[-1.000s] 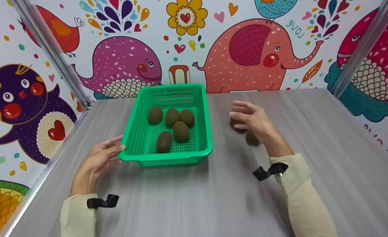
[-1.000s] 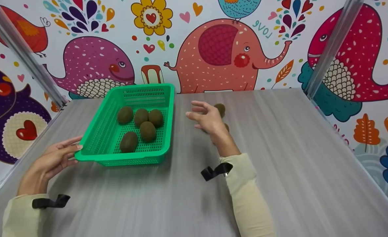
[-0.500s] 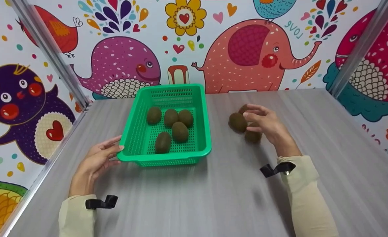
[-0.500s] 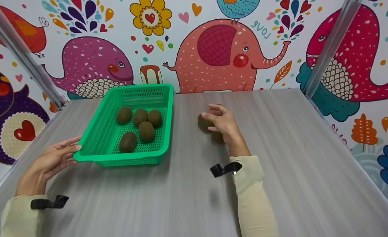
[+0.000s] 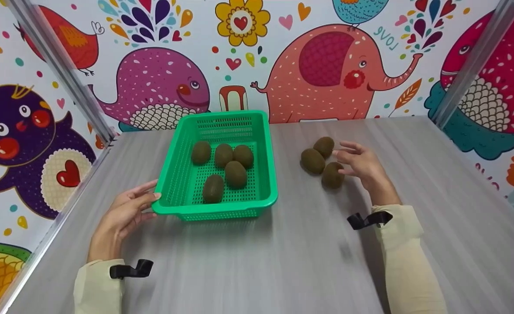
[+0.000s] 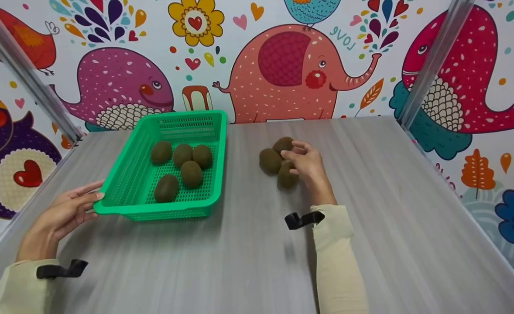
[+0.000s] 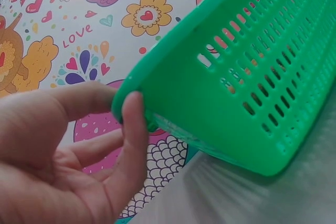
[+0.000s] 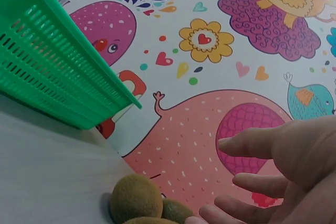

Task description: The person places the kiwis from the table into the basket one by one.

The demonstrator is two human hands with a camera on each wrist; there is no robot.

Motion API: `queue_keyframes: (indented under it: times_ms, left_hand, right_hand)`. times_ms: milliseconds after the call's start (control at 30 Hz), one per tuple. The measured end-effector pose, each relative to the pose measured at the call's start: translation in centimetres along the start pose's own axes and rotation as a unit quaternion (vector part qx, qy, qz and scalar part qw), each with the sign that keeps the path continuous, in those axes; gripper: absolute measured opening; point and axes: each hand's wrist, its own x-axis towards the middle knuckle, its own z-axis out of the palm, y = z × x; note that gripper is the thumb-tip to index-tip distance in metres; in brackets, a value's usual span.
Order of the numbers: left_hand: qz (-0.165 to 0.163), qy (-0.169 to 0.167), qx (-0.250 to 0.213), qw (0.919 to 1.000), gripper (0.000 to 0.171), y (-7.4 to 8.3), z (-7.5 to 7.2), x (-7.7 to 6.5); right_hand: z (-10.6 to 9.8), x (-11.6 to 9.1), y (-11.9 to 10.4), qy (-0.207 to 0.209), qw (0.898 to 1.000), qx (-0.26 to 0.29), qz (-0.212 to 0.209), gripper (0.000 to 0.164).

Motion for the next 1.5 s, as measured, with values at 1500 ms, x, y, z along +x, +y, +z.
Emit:
queue_keyframes:
  times_ms: [1500]
  left_hand:
    - [-0.007,0.007,0.003,0.9999,0.073,0.1,0.0,0.0]
  right_hand:
    - [0.8,2.7,3.7,-0.022,0.99,0.002,0.139,0.09]
